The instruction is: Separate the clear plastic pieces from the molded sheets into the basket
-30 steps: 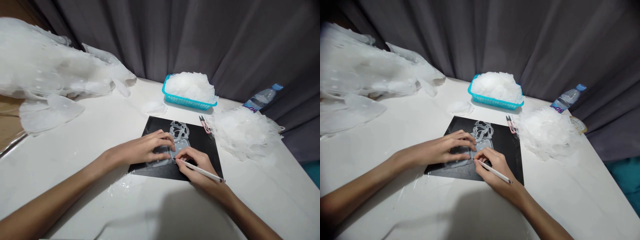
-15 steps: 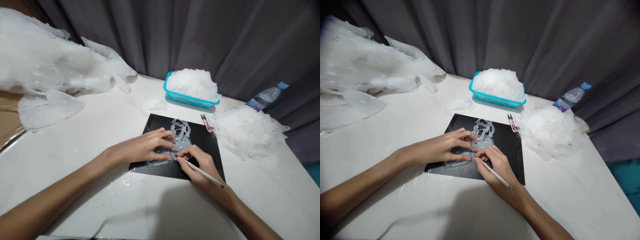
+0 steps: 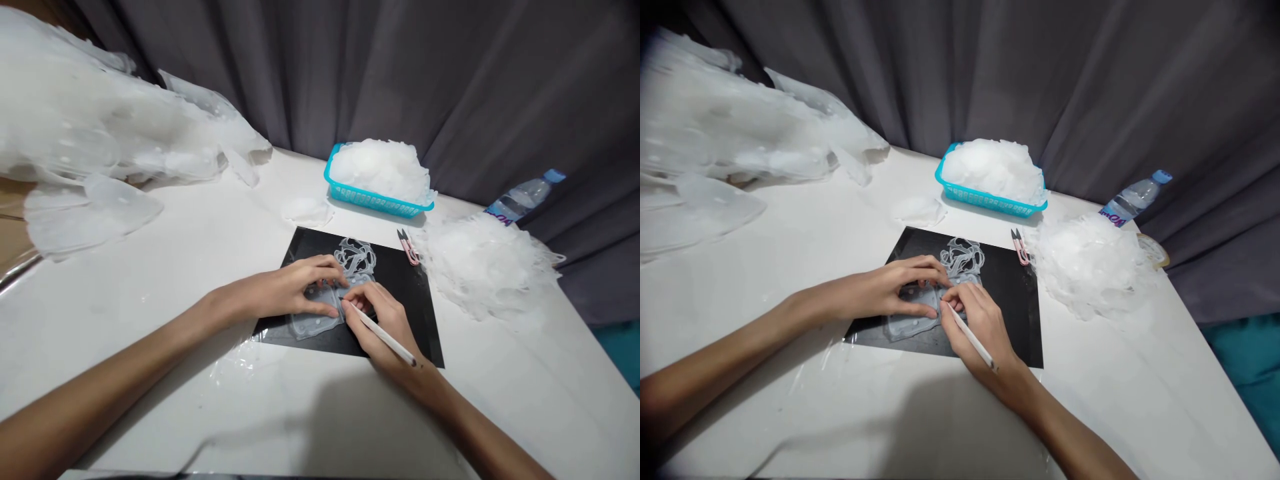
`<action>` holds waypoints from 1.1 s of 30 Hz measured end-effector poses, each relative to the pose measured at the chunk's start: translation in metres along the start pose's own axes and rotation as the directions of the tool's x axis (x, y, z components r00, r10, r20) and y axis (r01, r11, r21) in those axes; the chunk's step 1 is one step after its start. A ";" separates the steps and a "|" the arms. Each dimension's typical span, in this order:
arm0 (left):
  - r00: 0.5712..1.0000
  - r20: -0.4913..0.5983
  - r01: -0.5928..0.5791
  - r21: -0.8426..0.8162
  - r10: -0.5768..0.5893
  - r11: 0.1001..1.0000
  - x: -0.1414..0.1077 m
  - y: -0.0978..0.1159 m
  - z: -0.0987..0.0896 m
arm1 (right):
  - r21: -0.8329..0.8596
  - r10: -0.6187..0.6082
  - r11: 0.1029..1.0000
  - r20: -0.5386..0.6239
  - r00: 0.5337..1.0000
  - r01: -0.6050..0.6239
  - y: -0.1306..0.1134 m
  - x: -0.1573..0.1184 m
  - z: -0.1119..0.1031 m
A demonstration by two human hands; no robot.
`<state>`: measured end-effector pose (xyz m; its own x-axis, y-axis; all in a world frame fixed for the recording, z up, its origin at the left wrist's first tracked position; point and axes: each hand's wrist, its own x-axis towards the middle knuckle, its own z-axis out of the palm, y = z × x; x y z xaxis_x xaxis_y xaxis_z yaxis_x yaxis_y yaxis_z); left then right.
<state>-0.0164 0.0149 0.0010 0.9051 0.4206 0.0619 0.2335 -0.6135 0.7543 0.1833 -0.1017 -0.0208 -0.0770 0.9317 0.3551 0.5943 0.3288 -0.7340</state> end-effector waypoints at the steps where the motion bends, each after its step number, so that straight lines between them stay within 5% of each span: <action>1: 1.000 0.004 0.004 -0.004 -0.004 1.000 -0.001 0.000 0.000 | -0.007 -0.009 1.000 -0.003 1.000 0.009 0.000 -0.001 0.001; 8: 0.998 0.041 -0.049 0.019 0.048 0.999 -0.004 -0.002 -0.003 | -0.005 -0.023 1.000 0.065 0.998 0.023 0.001 -0.004 -0.013; 16: 0.985 0.149 -0.109 0.167 0.084 0.980 -0.008 0.009 -0.018 | 0.080 0.139 0.979 0.397 0.907 -0.185 0.011 0.006 -0.067; 25: 0.980 0.141 -0.178 0.298 0.141 0.938 -0.006 0.037 0.013 | 0.133 0.097 0.973 0.496 0.863 -0.186 0.011 0.007 -0.078; 33: 0.982 0.160 -0.139 0.263 0.099 0.955 -0.006 0.040 0.009 | 0.148 0.047 0.980 0.492 0.870 -0.137 0.014 0.008 -0.080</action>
<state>-0.0093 -0.0180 0.0247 0.9688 0.2457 0.0308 0.1908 -0.8198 0.5399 0.2552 -0.1026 0.0184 -0.4325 0.9016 -0.0103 0.4741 0.2177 -0.8531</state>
